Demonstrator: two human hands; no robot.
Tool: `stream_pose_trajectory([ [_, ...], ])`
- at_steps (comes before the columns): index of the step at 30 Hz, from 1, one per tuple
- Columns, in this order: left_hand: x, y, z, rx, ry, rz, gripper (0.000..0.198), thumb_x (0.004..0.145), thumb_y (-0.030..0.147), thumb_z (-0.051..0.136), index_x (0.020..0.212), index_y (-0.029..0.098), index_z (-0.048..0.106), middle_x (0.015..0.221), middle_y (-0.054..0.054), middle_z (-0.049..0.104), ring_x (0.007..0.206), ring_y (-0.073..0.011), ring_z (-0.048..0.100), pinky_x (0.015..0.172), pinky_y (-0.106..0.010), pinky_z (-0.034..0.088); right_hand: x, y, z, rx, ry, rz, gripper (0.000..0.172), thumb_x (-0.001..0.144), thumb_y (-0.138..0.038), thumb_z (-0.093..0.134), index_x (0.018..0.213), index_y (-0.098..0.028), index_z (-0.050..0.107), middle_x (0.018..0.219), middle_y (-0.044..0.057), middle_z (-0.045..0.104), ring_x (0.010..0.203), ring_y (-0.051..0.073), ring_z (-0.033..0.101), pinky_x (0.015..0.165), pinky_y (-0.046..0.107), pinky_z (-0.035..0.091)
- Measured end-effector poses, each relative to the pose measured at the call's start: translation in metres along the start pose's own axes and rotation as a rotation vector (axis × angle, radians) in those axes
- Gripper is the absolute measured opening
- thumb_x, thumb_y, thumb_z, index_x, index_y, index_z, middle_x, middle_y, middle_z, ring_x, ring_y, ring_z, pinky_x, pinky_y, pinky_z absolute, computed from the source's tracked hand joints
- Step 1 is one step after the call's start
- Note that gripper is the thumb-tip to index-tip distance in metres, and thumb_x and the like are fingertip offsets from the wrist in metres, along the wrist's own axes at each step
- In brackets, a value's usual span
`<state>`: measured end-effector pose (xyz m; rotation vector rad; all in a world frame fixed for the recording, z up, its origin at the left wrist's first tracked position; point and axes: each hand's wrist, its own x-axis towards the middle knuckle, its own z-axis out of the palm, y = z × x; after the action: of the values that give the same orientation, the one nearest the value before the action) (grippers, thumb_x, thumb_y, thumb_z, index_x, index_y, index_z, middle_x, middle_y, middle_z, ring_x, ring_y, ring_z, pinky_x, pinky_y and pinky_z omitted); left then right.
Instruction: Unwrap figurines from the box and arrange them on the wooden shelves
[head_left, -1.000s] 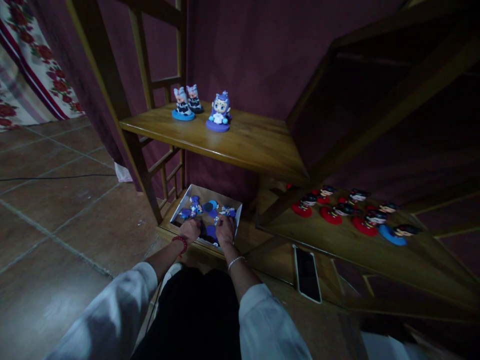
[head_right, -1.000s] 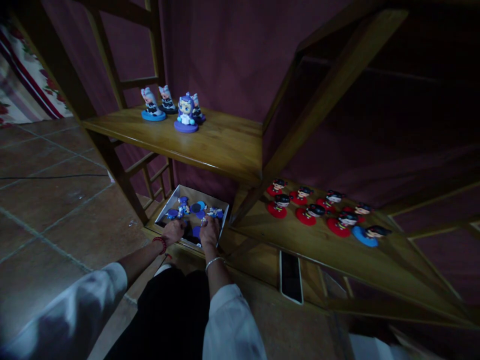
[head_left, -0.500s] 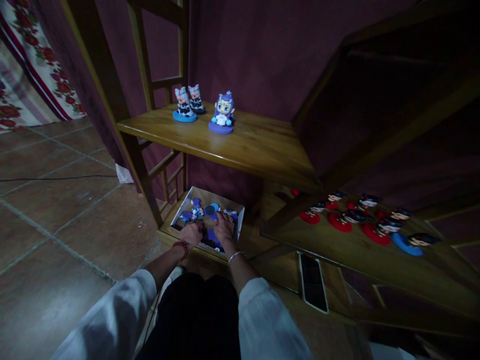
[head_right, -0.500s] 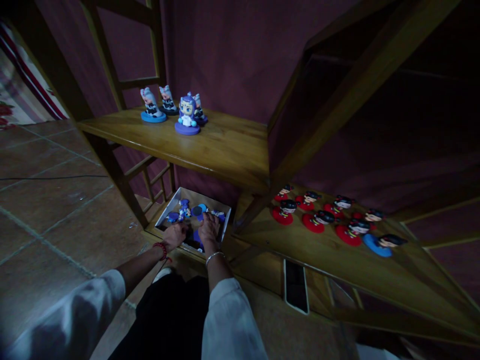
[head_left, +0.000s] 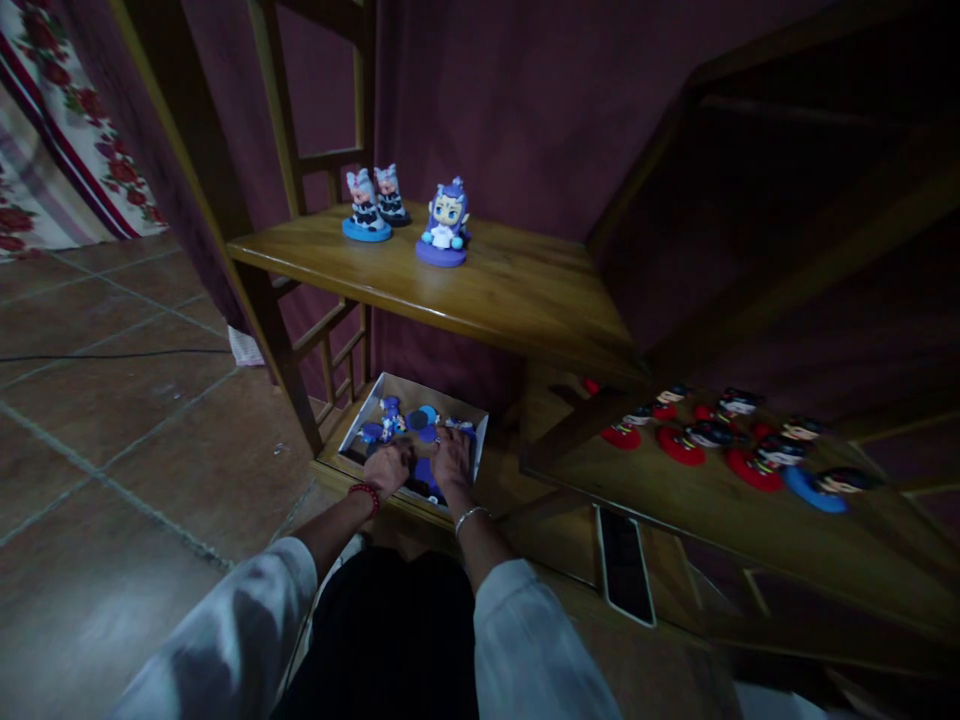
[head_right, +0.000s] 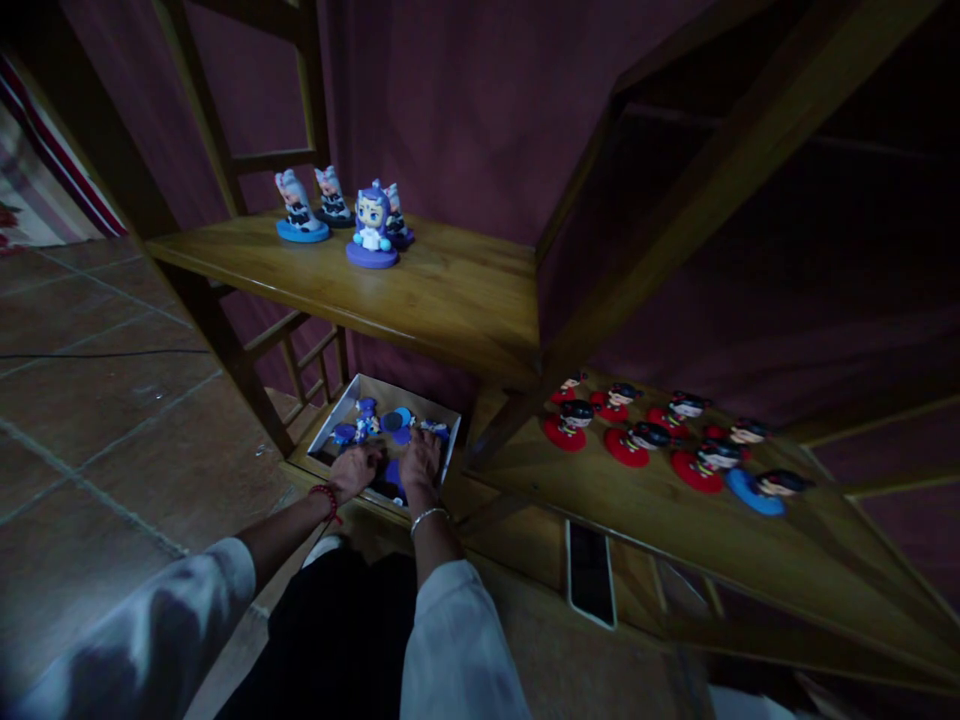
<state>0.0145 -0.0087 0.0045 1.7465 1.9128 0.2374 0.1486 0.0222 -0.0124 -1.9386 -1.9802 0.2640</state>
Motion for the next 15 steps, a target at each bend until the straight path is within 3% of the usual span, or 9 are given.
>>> stream_pose_trajectory([
  [5, -0.003, 0.003, -0.002, -0.007, -0.011, 0.016, 0.029, 0.08, 0.02, 0.044, 0.098, 0.02, 0.067, 0.103, -0.008, 0.066, 0.095, -0.0184, 0.061, 0.082, -0.026, 0.045, -0.01, -0.002, -0.001, -0.005, 0.021, 0.16, 0.025, 0.079, -0.021, 0.05, 0.101, -0.02, 0.063, 0.108, 0.011, 0.055, 0.098, 0.024, 0.05, 0.082, 0.032, 0.038],
  [11, -0.005, 0.004, -0.005, -0.039, -0.001, 0.023, 0.03, 0.08, 0.017, 0.044, 0.098, 0.02, 0.067, 0.103, -0.008, 0.067, 0.096, -0.0189, 0.061, 0.083, -0.026, 0.045, -0.013, 0.0, 0.011, 0.111, 0.025, 0.142, 0.026, 0.076, -0.017, 0.051, 0.099, -0.02, 0.063, 0.112, 0.008, 0.052, 0.09, 0.018, 0.055, 0.079, 0.028, 0.042],
  [15, -0.002, 0.002, 0.001, -0.076, 0.018, 0.027, 0.029, 0.079, 0.015, 0.045, 0.097, 0.02, 0.067, 0.102, -0.008, 0.067, 0.095, -0.0175, 0.061, 0.084, -0.024, 0.044, -0.011, 0.003, 0.013, 0.254, 0.077, 0.181, 0.025, 0.072, -0.014, 0.05, 0.093, -0.019, 0.063, 0.104, 0.007, 0.056, 0.088, 0.017, 0.056, 0.08, 0.026, 0.043],
])
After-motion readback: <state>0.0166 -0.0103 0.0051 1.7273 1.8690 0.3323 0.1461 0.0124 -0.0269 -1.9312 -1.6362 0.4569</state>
